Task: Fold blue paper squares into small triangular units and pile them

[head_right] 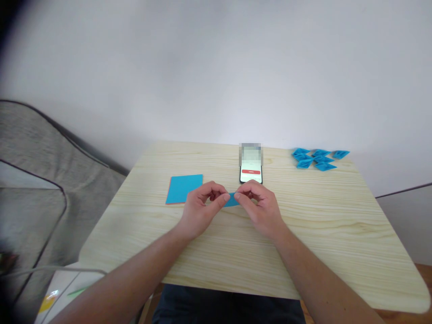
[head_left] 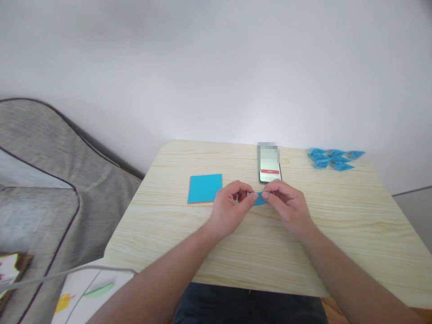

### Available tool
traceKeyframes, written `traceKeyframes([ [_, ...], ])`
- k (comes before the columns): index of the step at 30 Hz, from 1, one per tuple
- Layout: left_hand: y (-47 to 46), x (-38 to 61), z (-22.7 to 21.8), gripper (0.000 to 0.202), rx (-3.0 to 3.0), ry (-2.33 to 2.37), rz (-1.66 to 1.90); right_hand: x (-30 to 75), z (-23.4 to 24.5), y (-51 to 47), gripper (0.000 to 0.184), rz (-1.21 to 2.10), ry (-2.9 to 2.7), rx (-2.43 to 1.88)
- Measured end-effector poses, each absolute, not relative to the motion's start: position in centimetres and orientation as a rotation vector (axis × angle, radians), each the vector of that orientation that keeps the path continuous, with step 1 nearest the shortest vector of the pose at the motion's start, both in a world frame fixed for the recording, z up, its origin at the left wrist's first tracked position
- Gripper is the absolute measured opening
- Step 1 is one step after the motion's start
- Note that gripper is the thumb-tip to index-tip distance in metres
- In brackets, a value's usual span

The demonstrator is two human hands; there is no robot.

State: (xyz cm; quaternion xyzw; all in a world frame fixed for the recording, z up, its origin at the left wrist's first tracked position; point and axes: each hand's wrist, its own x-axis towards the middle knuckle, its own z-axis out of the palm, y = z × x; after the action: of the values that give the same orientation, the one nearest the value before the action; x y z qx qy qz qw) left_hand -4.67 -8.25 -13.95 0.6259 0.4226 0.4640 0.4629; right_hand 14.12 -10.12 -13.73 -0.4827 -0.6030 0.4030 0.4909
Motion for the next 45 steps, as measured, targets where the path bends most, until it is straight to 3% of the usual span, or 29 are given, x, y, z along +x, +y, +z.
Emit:
traceKeyframes([
  [23,-7.99,-4.67,-14.57,0.029,1.344,0.936,1.120,14.28,-13.50,-9.92,0.020,1.149,-1.404,-1.200],
  [38,-7.95,-4.56,-14.07,0.042,1.703,1.034,1.001,14.36,-14.11,-9.61,0.025,1.070,-1.326,-1.258],
  [45,-7.99,-4.64,-14.41,0.030,1.710,1.018,0.993,14.47,-13.90,-9.38,0.025,1.080,-1.252,-1.277],
])
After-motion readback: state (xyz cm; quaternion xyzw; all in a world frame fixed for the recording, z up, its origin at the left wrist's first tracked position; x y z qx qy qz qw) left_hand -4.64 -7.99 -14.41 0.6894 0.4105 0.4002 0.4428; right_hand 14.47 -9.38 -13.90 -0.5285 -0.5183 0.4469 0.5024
